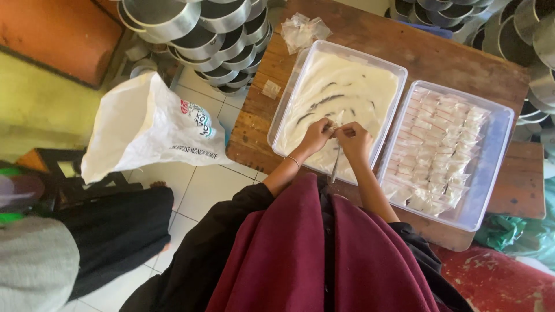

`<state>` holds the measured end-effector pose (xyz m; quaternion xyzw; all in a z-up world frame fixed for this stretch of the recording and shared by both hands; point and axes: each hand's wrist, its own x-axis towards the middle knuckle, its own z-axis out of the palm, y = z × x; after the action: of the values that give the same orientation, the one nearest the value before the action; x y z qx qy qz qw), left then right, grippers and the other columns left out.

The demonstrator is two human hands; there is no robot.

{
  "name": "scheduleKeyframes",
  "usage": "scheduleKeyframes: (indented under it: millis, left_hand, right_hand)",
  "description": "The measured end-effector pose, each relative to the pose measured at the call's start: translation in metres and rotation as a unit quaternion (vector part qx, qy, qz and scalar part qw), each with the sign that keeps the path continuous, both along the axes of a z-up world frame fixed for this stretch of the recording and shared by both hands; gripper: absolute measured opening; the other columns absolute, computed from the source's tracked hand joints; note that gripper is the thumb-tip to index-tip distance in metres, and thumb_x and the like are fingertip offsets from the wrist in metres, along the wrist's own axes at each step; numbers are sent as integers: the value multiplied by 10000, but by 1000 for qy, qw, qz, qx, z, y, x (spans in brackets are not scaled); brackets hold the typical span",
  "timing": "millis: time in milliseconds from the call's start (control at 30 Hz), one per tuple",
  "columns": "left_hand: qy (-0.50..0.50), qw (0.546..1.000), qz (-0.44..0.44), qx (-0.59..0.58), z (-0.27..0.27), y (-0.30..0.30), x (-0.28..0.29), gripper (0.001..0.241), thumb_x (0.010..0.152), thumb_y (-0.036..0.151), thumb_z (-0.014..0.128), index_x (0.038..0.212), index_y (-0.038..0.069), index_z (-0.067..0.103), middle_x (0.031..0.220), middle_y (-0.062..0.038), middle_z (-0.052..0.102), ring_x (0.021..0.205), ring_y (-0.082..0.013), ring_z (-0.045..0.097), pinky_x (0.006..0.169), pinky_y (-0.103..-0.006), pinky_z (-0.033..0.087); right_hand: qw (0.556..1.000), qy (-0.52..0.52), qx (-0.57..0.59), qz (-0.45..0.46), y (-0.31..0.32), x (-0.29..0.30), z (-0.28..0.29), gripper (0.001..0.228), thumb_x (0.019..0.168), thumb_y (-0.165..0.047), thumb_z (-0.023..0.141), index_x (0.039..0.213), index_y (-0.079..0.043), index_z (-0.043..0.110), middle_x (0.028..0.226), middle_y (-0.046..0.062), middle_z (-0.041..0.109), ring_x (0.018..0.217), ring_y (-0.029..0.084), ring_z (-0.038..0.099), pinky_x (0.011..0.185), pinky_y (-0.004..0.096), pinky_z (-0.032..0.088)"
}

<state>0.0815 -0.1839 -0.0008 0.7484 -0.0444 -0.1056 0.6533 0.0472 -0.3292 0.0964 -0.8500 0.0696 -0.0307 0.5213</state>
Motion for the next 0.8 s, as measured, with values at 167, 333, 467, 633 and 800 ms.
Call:
scheduleKeyframes:
  millis: [167,333,467,633,800]
  left_hand:
    - [-61,996,53,31,8,-13,-9,116,971,74,635,1028,-17,592,867,-174,713,802,-265,744,705,-364,584]
    - [-150,980,74,105,30,-12,-20,120,972,86,644,990,5,558,842,-182,691,770,-352,714,698,-425,551]
    - [-102,978,39,180,90,-2,-20,210,920,34,654,1079,1,522,894,-201,644,860,-380,666,753,-451,525]
    - [-237,957,1,167,142,10,-24,487,725,-69,645,1206,-4,604,1135,-264,598,957,-398,627,788,-447,527]
    - [-218,966,-26,134,95,12,-21,177,882,-16,667,1054,1,628,1050,-160,649,927,-284,706,790,-366,567]
  right_hand:
    - [996,28,3,-84,8,4,-3,134,835,-119,781,905,-5,773,796,91,769,695,133,721,661,281,585]
    - [986,42,92,-130,-13,11,-37,186,839,-145,783,931,13,746,814,91,750,667,119,700,595,273,581]
    - [988,102,94,-70,-16,7,-30,194,862,-150,774,938,28,759,779,85,728,650,119,666,581,263,549]
    - [976,172,117,-66,-9,4,-28,222,877,-191,768,939,21,746,781,63,723,659,114,676,583,257,579]
    - [981,170,78,-45,-9,-3,-31,198,890,-161,724,956,25,739,790,70,721,669,116,682,606,269,578]
